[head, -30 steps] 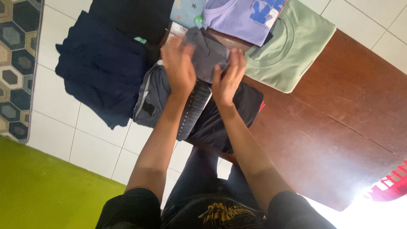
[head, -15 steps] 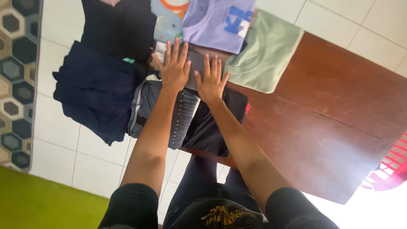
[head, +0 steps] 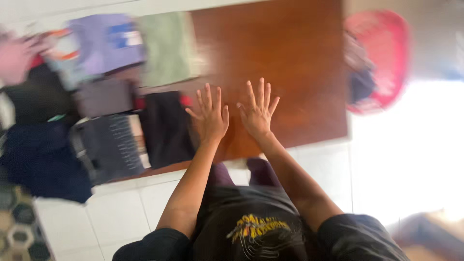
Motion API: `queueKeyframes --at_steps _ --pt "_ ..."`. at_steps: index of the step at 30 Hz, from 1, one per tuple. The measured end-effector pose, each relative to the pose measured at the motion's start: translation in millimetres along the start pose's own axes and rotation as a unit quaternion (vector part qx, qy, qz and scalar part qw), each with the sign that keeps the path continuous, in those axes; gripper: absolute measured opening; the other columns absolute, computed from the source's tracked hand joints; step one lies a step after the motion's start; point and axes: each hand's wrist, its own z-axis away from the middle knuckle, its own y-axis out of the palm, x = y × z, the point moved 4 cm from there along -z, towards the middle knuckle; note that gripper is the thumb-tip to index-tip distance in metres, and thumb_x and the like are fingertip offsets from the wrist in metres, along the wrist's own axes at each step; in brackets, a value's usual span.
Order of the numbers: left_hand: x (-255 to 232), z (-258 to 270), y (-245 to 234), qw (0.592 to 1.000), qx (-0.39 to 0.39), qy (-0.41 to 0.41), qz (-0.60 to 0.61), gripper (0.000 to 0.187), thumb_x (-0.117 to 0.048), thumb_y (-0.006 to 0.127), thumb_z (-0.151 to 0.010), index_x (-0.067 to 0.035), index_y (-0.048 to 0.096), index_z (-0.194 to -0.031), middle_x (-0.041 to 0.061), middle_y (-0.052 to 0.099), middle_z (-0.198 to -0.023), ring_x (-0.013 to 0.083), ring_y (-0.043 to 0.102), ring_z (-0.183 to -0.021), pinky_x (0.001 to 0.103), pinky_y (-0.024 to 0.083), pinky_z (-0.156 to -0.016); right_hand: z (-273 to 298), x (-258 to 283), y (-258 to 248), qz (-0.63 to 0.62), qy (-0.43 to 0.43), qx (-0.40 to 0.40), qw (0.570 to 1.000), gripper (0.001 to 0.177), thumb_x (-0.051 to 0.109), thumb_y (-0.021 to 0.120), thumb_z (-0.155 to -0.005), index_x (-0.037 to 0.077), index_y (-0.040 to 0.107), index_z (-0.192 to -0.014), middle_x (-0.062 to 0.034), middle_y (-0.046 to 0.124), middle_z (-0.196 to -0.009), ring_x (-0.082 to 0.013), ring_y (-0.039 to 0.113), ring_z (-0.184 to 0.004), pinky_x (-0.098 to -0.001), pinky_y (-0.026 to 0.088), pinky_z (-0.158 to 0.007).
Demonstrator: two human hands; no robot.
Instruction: The person folds various garments including shirts, pants, and underwear on a wooden table. They pick each item from a red laundry basket, fold it neatly, and place it in a growing stack on the table.
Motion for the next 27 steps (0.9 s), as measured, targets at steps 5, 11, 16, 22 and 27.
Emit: queueKeyframes --at_steps 5,11,16,22,27 --pt "-173 45 67 0.992 0.068 0.098 0.036 0.078 -0.038 0.062 -0.099 -0.027 0.023 -0.166 0.012 -0.001 -0.173 0.0463 -0.003 -0.157 0.090 -0.002 -0.103 74 -157 -91 0.000 0.109 -0.072 0.991 0.083 0.045 0.066 -0.098 0.023 0.022 -0.165 -0.0175 0.006 -0.172 -0.0432 0.003 -0.158 -0.0756 0.003 -0.117" --pt "-310 58 110 0.971 0.153 0.182 0.020 0.087 -0.034 0.071 -0.091 -0.027 0.024 -0.163 0.015 -0.003 -0.171 0.0477 -0.005 -0.155 0.090 0.005 -0.104 118 -290 -158 -0.025 0.233 -0.093 0.968 0.080 0.044 0.064 -0.099 0.024 0.023 -0.165 -0.0157 0.006 -0.172 -0.0423 0.007 -0.158 -0.0753 0.002 -0.117" --pt "-366 33 149 0.962 0.163 0.219 -0.010 0.086 -0.033 0.072 -0.090 -0.025 0.027 -0.163 0.016 -0.002 -0.171 0.0471 -0.003 -0.156 0.089 0.005 -0.106 107 -374 -168 -0.041 0.287 -0.108 0.951 0.077 0.040 0.063 -0.099 0.024 0.026 -0.164 -0.0133 0.010 -0.173 -0.0423 0.011 -0.158 -0.0754 0.003 -0.117" --pt "-430 -30 219 0.949 0.193 0.251 -0.009 0.079 -0.032 0.074 -0.086 -0.021 0.039 -0.156 0.017 0.005 -0.169 0.0467 0.001 -0.155 0.087 0.003 -0.107 61 -465 -156 -0.075 0.319 -0.082 0.941 0.077 0.035 0.069 -0.089 0.021 0.036 -0.157 -0.0125 0.021 -0.167 -0.0400 0.022 -0.152 -0.0730 0.021 -0.112" --pt "-448 -53 296 0.941 0.227 0.251 -0.007 0.053 -0.025 0.072 -0.086 -0.019 0.061 -0.137 0.018 0.014 -0.167 0.0452 0.006 -0.155 0.085 0.005 -0.109 37 -545 -98 -0.141 0.329 -0.043 0.933 0.061 0.031 0.068 -0.093 0.014 0.048 -0.148 -0.0143 0.038 -0.160 -0.0369 0.035 -0.146 -0.0654 0.027 -0.113"
